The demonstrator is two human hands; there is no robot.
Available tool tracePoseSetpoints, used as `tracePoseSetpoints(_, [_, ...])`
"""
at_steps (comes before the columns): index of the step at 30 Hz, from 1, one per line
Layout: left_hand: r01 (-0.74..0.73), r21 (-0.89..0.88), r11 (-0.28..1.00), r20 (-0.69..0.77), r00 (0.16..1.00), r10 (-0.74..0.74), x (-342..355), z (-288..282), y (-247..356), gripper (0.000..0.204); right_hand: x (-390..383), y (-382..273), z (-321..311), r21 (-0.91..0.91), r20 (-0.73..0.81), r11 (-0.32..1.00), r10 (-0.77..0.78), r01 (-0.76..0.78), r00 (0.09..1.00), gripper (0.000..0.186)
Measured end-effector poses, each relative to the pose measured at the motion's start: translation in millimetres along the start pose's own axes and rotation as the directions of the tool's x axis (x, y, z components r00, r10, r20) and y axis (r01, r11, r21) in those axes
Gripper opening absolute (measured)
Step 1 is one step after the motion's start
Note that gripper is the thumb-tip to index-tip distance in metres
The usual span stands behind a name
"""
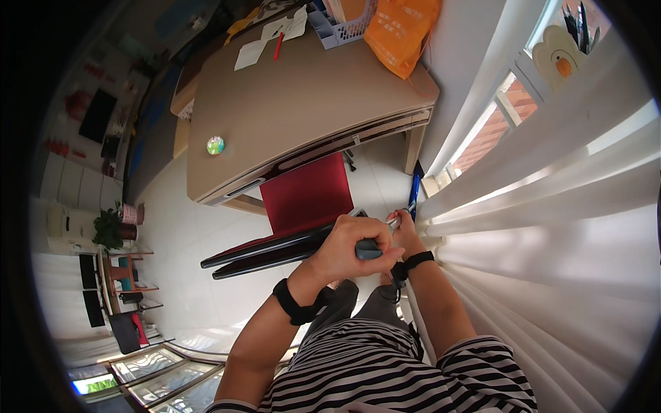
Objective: The person mops the tiled floor with a blue flat mop, moving around a sofa, a small playhouse, and a dining table. They clean under furniture and along the window, maintaining a steady back-and-forth motion throughout the room.
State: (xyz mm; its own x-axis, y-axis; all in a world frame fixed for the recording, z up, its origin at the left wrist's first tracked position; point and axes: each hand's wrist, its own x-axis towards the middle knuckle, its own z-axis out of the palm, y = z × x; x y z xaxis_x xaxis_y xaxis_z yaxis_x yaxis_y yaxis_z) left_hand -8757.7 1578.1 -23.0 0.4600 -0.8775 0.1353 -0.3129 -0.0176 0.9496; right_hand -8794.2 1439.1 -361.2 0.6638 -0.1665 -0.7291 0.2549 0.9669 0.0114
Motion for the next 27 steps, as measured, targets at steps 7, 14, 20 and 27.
tracePoseSetpoints(7, [0.002, -0.016, 1.000, 0.103, 0.995, 0.000, -17.1, -22.0, 2.5, 0.014, -11.2, 32.0, -38.2, -0.033, -0.089, 0.997, -0.069, 0.066, 0.994, 0.005])
tracePoseSetpoints(14, [-0.055, -0.041, 0.998, 0.216, 0.974, 0.062, -66.5, -51.6, -8.0, 0.009, -27.1, 84.0, -60.2, 0.052, -0.220, 0.984, -0.152, 0.167, 0.963, 0.007])
tracePoseSetpoints(20, [0.039, -0.102, 0.994, 0.254, 0.967, -0.012, -112.8, -101.1, -28.8, 0.009, -47.6, 155.3, -79.9, 0.094, -0.302, 0.954, -0.246, 0.285, 0.921, 0.010])
tracePoseSetpoints(27, [0.121, -0.215, 0.969, 0.304, 0.951, -0.051, -166.0, -139.3, -37.6, 0.011, -78.7, 216.2, -89.9, 0.158, -0.418, 0.964, -0.130, 0.213, 0.899, 0.009])
